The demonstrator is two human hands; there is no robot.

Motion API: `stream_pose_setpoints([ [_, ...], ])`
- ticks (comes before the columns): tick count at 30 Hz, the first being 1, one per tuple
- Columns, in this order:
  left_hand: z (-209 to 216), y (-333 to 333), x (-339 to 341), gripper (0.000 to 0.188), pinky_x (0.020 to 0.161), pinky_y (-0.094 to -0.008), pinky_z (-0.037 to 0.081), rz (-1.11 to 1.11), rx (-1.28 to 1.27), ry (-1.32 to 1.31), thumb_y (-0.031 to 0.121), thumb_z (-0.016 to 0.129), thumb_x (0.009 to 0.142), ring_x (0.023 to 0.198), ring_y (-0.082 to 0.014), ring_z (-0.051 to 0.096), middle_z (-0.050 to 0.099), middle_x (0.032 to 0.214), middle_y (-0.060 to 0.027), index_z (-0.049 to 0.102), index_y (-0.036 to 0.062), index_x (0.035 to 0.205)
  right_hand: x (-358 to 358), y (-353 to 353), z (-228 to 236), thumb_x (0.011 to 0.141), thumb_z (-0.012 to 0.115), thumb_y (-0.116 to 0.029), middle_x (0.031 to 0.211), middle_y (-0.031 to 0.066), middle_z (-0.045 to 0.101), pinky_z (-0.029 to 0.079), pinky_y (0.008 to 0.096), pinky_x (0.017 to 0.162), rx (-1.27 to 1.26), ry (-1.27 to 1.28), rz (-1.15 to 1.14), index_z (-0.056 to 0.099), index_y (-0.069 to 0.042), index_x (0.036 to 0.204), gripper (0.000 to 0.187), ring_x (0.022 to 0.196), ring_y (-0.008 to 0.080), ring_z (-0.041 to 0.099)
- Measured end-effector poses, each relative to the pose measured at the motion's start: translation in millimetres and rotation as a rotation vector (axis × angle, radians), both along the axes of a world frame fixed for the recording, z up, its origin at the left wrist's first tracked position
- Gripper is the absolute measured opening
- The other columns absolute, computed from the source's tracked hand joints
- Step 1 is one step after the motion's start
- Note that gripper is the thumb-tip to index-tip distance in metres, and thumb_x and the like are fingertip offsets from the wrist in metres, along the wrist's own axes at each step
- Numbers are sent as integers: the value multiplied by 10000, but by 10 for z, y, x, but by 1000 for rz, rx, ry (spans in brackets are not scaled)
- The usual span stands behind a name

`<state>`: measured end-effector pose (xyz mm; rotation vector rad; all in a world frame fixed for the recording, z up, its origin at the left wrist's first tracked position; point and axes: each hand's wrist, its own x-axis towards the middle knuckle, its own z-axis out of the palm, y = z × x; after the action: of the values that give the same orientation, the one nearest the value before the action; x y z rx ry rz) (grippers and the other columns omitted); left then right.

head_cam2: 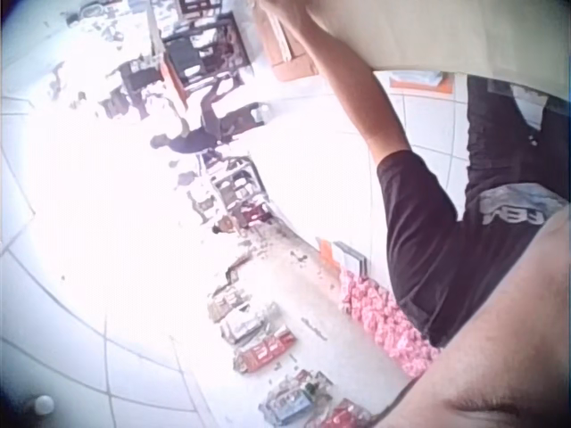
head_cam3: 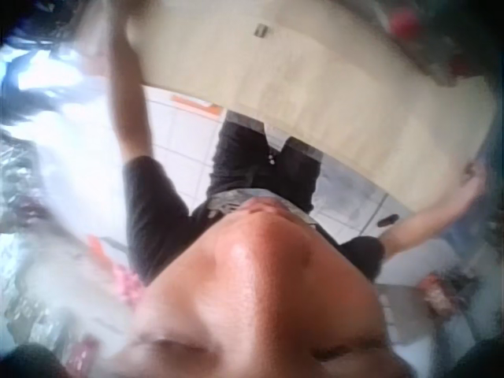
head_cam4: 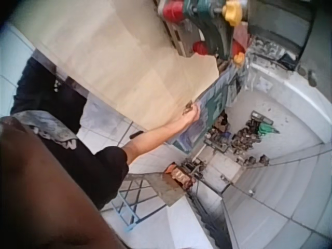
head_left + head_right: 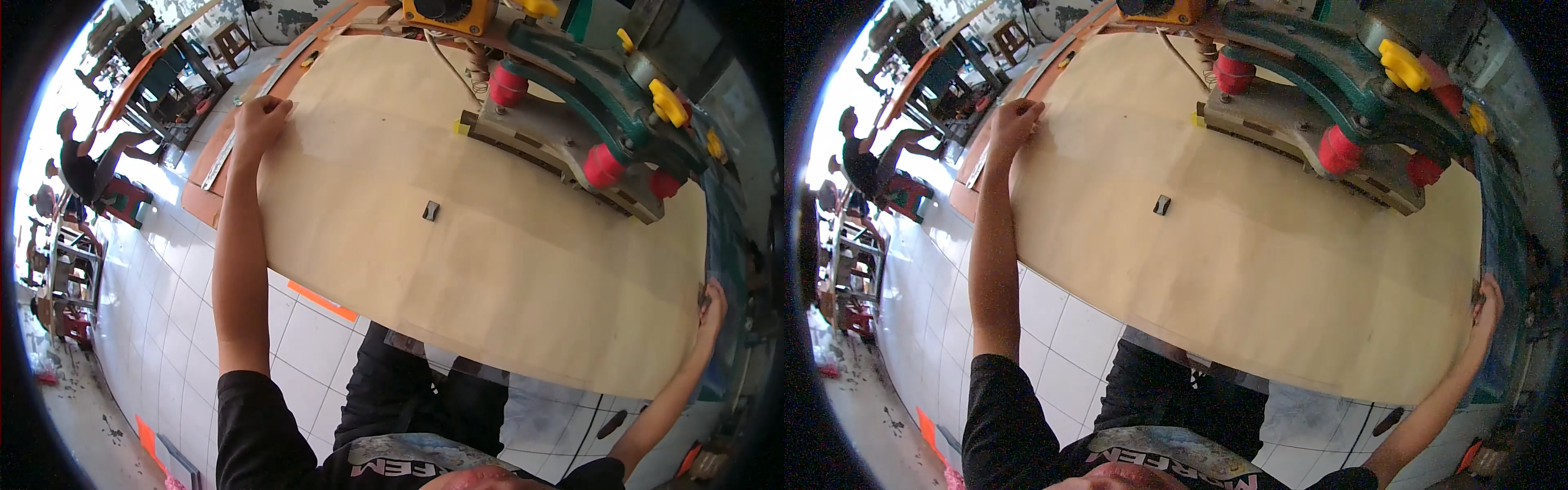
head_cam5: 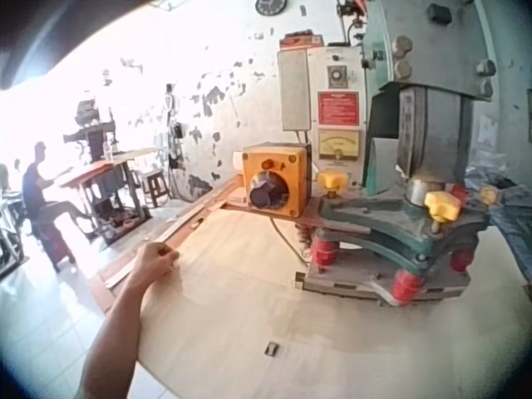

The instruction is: The person aligns plastic sheets on a work surface and seals them using a heat press machine.

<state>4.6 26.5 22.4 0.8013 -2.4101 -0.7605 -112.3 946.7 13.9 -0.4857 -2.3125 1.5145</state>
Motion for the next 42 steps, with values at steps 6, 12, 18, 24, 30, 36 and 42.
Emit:
stream_pose_setpoints([
  [6, 8, -15, 57, 288, 669, -309, 485, 9, -46, 50, 276, 667, 762, 674, -160, 628, 681, 736, -90, 706, 20, 888, 114, -345, 99, 819, 620, -209, 878, -41, 601, 278, 162, 380, 124, -40, -71, 599, -79, 1146, 353, 457, 11, 390],
  [12, 7, 45, 52, 241, 676, -322, 485, 61, -103, 97, 255, 701, 757, 675, -188, 641, 683, 715, -103, 720, 35, 853, 78, -171, 61, 810, 676, -267, 899, -19, 626, 294, 161, 398, 135, -24, -57, 606, -87, 1142, 384, 469, 15, 394],
  [18, -90, -94, 45, 215, 677, -327, 485, 16, -106, 153, 235, 710, 755, 677, -188, 646, 688, 727, -95, 723, 50, 866, 49, -163, 20, 816, 680, -290, 877, -7, 650, 310, 172, 411, 115, -33, -11, 618, -80, 1121, 375, 480, 24, 409],
  [24, 6, 13, 70, 189, 695, -321, 490, 78, -95, 89, 196, 677, 767, 691, -196, 650, 690, 750, -120, 721, 51, 880, 89, -253, 63, 837, 659, -258, 815, -19, 629, 301, 165, 405, 103, -32, -2, 611, -68, 1108, 335, 479, 12, 404],
  [30, 35, 5, 97, 218, 725, -326, 493, 67, -117, 74, 215, 656, 772, 705, -210, 654, 690, 766, -127, 719, 62, 914, 115, -331, 105, 845, 653, -233, 782, -16, 624, 289, 154, 386, 135, -22, -24, 599, -58, 1117, 328, 467, 1, 398],
  [36, 20, -40, 73, 220, 728, -317, 493, 72, -65, 57, 214, 646, 775, 712, -203, 655, 691, 760, -108, 719, 70, 925, 88, -199, 91, 847, 648, -254, 799, -6, 640, 293, 158, 383, 148, -17, -26, 597, -64, 1140, 353, 463, 7, 400],
  [42, 16, 5, 32, 210, 733, -317, 497, 52, -23, 124, 194, 635, 774, 750, -206, 659, 689, 772, -118, 716, 83, 933, 34, -31, 32, 848, 643, -279, 805, -10, 639, 302, 170, 407, 197, -11, -5, 616, -74, 1113, 336, 481, 20, 401],
])
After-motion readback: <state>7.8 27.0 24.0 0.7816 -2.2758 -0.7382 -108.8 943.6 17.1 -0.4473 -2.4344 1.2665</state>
